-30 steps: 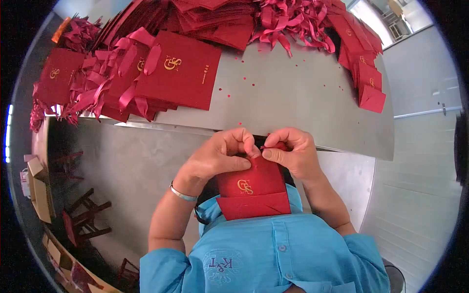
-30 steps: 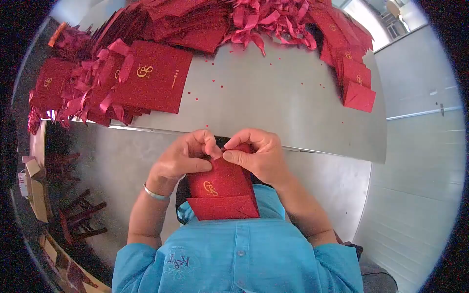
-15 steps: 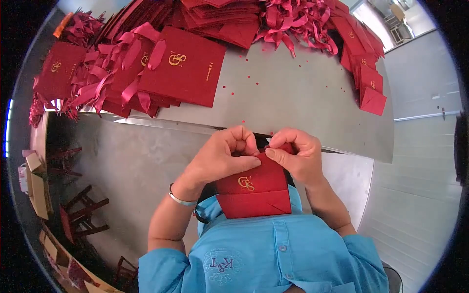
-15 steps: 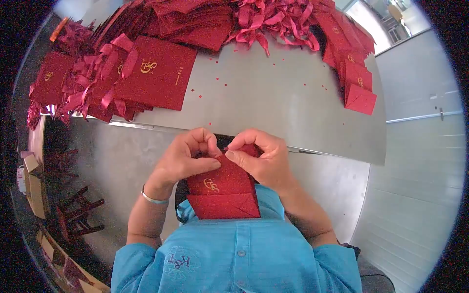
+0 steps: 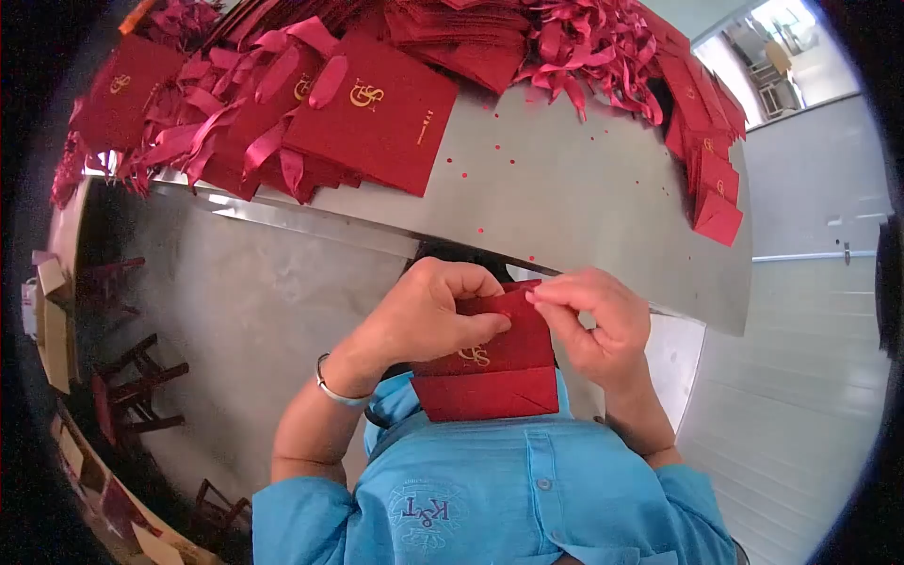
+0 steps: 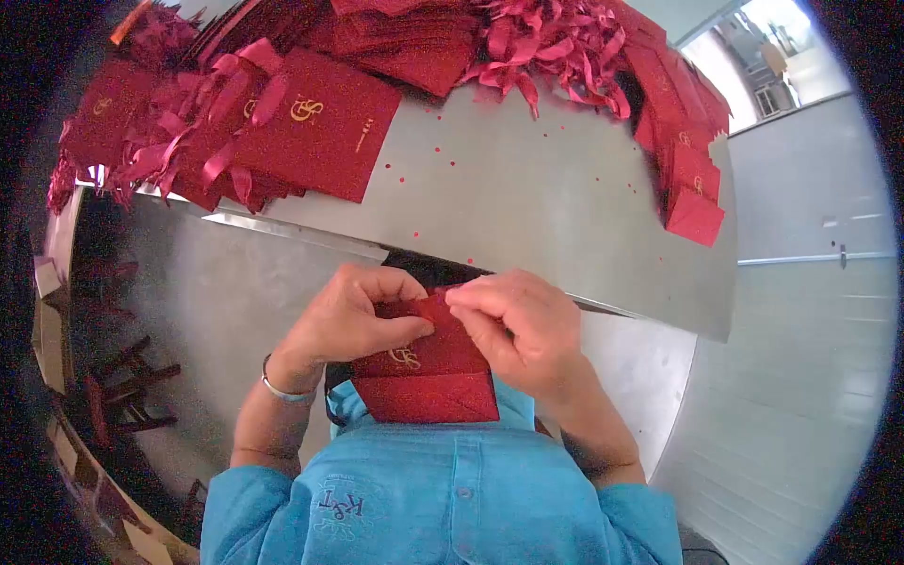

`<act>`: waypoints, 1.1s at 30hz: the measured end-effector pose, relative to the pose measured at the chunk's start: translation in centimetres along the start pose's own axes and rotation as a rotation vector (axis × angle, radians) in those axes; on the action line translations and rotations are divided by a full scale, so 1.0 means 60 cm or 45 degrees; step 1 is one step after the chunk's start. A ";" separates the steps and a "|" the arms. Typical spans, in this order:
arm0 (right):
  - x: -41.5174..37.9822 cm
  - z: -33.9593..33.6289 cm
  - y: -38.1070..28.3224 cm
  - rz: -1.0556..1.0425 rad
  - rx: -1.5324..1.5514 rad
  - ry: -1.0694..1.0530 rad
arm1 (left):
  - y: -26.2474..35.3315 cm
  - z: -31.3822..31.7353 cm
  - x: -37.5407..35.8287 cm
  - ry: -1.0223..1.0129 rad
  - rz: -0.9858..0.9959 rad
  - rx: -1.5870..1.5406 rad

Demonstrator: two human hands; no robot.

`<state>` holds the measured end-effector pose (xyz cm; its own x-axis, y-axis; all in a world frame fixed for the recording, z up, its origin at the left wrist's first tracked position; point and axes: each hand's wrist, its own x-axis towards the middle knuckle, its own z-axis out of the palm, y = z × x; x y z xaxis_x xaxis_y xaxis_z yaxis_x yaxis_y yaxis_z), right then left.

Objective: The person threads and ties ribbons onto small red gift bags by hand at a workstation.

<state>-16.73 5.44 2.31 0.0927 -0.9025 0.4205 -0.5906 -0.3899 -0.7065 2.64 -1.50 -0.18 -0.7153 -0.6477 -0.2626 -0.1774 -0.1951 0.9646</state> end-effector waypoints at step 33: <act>0.015 0.031 -0.052 -0.210 -0.502 -0.188 | -0.001 -0.010 -0.009 0.028 0.017 0.094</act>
<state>-13.31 5.48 3.85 0.3074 -0.8618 0.4034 -0.8159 -0.4569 -0.3542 3.42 -1.61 -0.09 -0.7030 -0.6660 -0.2493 -0.2176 -0.1322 0.9670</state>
